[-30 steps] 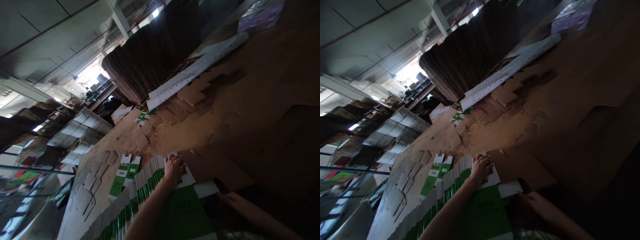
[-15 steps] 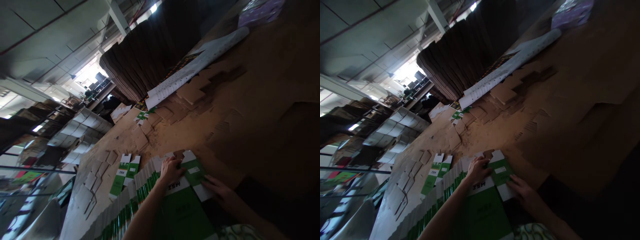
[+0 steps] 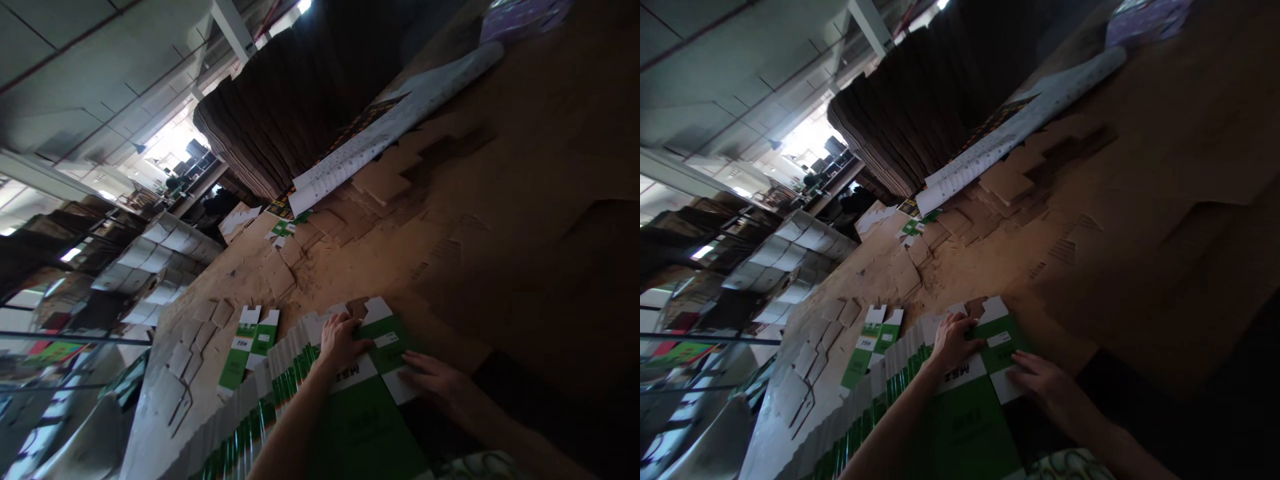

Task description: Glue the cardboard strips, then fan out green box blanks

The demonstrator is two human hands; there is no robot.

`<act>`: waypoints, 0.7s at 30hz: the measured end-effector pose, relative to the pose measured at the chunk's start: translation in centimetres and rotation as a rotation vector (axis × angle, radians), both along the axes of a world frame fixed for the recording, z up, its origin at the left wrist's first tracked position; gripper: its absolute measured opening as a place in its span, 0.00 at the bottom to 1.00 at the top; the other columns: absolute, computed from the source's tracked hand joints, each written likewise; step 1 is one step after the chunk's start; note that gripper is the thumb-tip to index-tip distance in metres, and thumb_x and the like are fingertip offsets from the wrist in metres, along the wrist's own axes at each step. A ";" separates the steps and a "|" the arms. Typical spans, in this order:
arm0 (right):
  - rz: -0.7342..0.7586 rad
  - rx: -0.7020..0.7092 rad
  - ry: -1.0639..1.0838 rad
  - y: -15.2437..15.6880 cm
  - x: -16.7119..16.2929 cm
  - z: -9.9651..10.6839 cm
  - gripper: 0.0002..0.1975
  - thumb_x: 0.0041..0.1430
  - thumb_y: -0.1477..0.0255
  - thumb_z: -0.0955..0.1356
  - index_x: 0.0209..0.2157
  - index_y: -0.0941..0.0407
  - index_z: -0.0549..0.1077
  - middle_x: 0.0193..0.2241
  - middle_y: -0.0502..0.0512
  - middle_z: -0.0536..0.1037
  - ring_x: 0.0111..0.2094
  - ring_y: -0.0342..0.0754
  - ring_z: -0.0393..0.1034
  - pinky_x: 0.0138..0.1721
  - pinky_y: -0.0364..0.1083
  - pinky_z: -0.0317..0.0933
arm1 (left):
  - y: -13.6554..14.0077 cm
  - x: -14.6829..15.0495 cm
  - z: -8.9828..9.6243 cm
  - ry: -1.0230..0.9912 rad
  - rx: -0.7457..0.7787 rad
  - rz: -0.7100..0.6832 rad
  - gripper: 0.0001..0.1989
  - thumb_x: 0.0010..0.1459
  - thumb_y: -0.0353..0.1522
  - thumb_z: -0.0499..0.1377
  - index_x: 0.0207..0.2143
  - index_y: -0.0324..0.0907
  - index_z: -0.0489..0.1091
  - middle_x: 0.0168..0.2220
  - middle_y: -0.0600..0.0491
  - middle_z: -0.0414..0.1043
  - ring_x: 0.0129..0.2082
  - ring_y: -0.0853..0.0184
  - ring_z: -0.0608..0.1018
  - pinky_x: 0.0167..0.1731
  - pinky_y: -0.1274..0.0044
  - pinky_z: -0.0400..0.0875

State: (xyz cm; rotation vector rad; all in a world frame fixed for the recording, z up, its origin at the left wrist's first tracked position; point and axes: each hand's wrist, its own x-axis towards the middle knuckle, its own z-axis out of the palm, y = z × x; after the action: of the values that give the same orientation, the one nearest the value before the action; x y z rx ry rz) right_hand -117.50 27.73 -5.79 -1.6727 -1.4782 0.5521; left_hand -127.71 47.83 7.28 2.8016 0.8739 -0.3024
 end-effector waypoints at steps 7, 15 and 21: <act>-0.455 -0.156 -0.480 -5.2 8.3 -1.8 0.32 0.51 0.72 0.64 0.60 0.47 0.66 0.65 0.63 0.59 0.64 0.72 0.48 0.54 0.74 0.51 | -0.3 0.5 0.1 0.028 -0.009 -0.006 0.25 0.53 0.43 0.63 0.53 0.49 0.69 0.48 0.51 0.71 0.50 0.57 0.70 0.50 0.66 0.64; -0.433 -0.152 0.106 -3.8 8.9 6.0 0.27 0.61 0.64 0.56 0.59 0.54 0.66 0.55 0.62 0.74 0.55 0.59 0.69 0.52 0.56 0.66 | 0.1 2.4 -0.1 0.008 -0.088 0.018 0.11 0.59 0.40 0.58 0.41 0.48 0.74 0.46 0.52 0.72 0.50 0.57 0.71 0.51 0.65 0.63; -0.407 -0.060 0.617 -0.8 3.6 10.6 0.30 0.58 0.56 0.60 0.56 0.56 0.69 0.53 0.63 0.76 0.55 0.58 0.69 0.54 0.54 0.64 | 0.0 3.5 0.8 -0.372 0.072 0.306 0.31 0.63 0.40 0.53 0.65 0.44 0.50 0.63 0.42 0.55 0.63 0.55 0.59 0.59 0.62 0.56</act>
State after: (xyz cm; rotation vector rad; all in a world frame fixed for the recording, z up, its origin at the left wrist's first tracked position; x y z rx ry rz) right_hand -113.89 26.97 4.78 -1.5918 -0.6659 0.7944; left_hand -124.21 47.87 8.04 2.6018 1.2083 0.2918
